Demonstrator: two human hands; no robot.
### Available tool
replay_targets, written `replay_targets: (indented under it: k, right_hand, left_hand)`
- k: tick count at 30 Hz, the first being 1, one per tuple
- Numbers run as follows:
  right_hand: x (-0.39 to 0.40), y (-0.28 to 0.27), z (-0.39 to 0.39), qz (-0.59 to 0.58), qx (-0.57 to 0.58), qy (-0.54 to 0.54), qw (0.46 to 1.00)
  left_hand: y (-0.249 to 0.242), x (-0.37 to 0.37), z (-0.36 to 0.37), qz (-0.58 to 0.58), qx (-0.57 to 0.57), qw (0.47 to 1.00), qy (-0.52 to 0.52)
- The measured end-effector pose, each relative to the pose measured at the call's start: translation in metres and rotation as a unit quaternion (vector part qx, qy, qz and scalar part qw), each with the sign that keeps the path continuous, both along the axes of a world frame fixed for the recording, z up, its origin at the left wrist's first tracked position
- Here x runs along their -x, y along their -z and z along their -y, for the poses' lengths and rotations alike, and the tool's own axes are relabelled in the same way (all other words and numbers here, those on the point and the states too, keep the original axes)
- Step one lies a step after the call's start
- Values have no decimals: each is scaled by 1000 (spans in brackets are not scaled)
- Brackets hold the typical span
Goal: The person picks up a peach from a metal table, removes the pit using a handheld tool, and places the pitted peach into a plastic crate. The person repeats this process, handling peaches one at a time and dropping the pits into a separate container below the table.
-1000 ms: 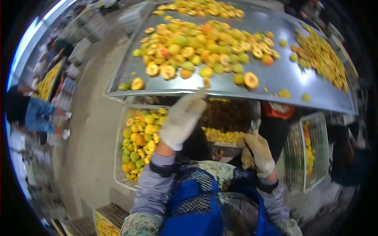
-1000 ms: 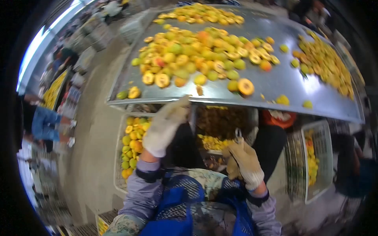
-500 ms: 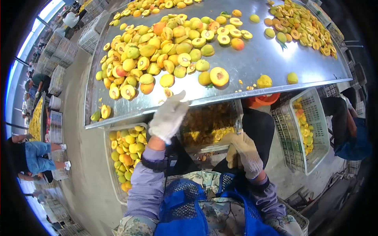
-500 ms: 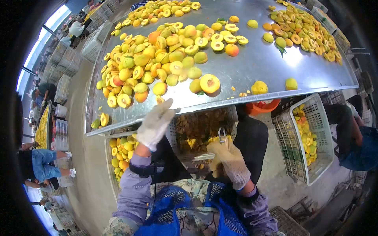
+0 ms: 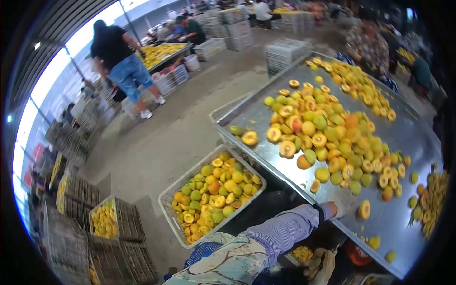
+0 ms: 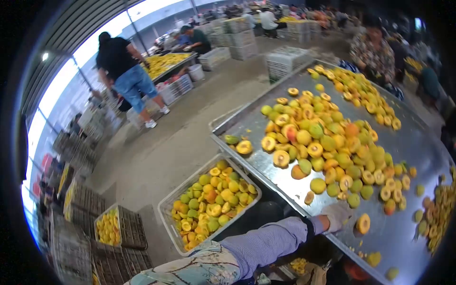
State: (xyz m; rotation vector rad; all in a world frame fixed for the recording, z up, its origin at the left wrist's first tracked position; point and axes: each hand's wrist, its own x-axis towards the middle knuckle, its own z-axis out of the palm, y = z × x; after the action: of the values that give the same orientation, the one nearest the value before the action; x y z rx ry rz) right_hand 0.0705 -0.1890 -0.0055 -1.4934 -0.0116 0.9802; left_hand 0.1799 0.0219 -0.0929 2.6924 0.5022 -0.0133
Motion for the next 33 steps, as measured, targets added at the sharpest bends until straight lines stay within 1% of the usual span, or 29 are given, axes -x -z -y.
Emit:
replay_targets:
  k: [1, 2, 3, 4, 5, 6, 7, 8, 10, 11, 12, 13, 14, 15, 16, 17, 19, 21, 23, 25, 27, 29, 31, 33]
  right_hand:
    - [2, 1, 1, 8, 2, -8, 1000]
    - [3, 2, 2, 15, 5, -14, 1000]
    - [5, 1, 0, 10, 17, -18, 1000]
    - [8, 2, -1, 15, 11, -27, 999]
    - [11, 3, -2, 16, 11, -34, 999]
    - [15, 2, -4, 18, 12, -39, 999]
    - [20, -1, -7, 22, 14, -35, 999]
    - [23, -6, -9, 29, 9, -42, 999]
    - [28, -18, -10, 56, -5, -99, 993]
    - [32, -22, -13, 64, -9, -105, 992]
    - [38, -25, -16, 156, -25, -100, 982]
    - [43, -29, -18, 246, -41, -94, 964]
    - [41, -25, -15, 254, -44, -98, 961]
    - [33, -15, -8, 183, -59, -103, 976]
    - [28, -5, -3, 109, -72, -106, 986]
    - [32, -7, -7, 97, -89, -72, 989]
    - [37, -18, -5, 106, -78, -85, 988]
    - [43, -23, -5, 110, -64, -96, 987]
    - [45, -18, -5, 47, -95, -80, 991]
    - [52, -19, -5, 48, -97, -75, 991]
    - [63, -27, -8, 47, -98, -68, 992]
    - [79, -39, -12, 177, -109, -55, 977]
    - [77, -30, -8, 195, -106, -48, 974]
    - [75, -23, -5, 213, -105, -42, 971]
  left_hand:
    - [14, 9, -2, 85, 57, 995, -5]
    - [7, 20, -7, 169, 112, 979, -7]
    - [-3, 28, -12, 175, 105, 979, -15]
    - [-11, 39, -15, 176, 274, 945, -45]
    - [-27, 55, -16, 174, 434, 881, -69]
    - [-39, 72, -16, 182, 429, 882, -73]
    - [-49, 89, -15, 166, 533, 828, -60]
    - [-59, 106, -12, 148, 629, 762, -42]
    - [-81, 133, -1, 162, 624, 764, -39]
    - [-78, 140, 6, 196, 655, 729, -23]
    - [-75, 144, 11, 207, 673, 711, -11]
    - [-72, 148, 17, 223, 669, 708, 14]
    - [-75, 152, 21, 239, 666, 706, 40]
    - [-85, 163, 26, 241, 652, 719, 22]
    - [-86, 165, 33, 270, 683, 677, 39]
    - [-89, 169, 36, 265, 690, 671, 54]
    - [-95, 177, 38, 263, 695, 665, 73]
    - [-120, 203, 44, 285, 683, 670, 62]
    - [-120, 208, 46, 277, 690, 666, 61]
    - [-119, 215, 50, 266, 699, 661, 59]
    - [-128, 228, 56, 282, 745, 600, 67]
    - [-118, 225, 59, 287, 745, 599, 67]
    - [-108, 221, 63, 290, 745, 597, 66]
    - [-108, 223, 63, 282, 750, 589, 102]
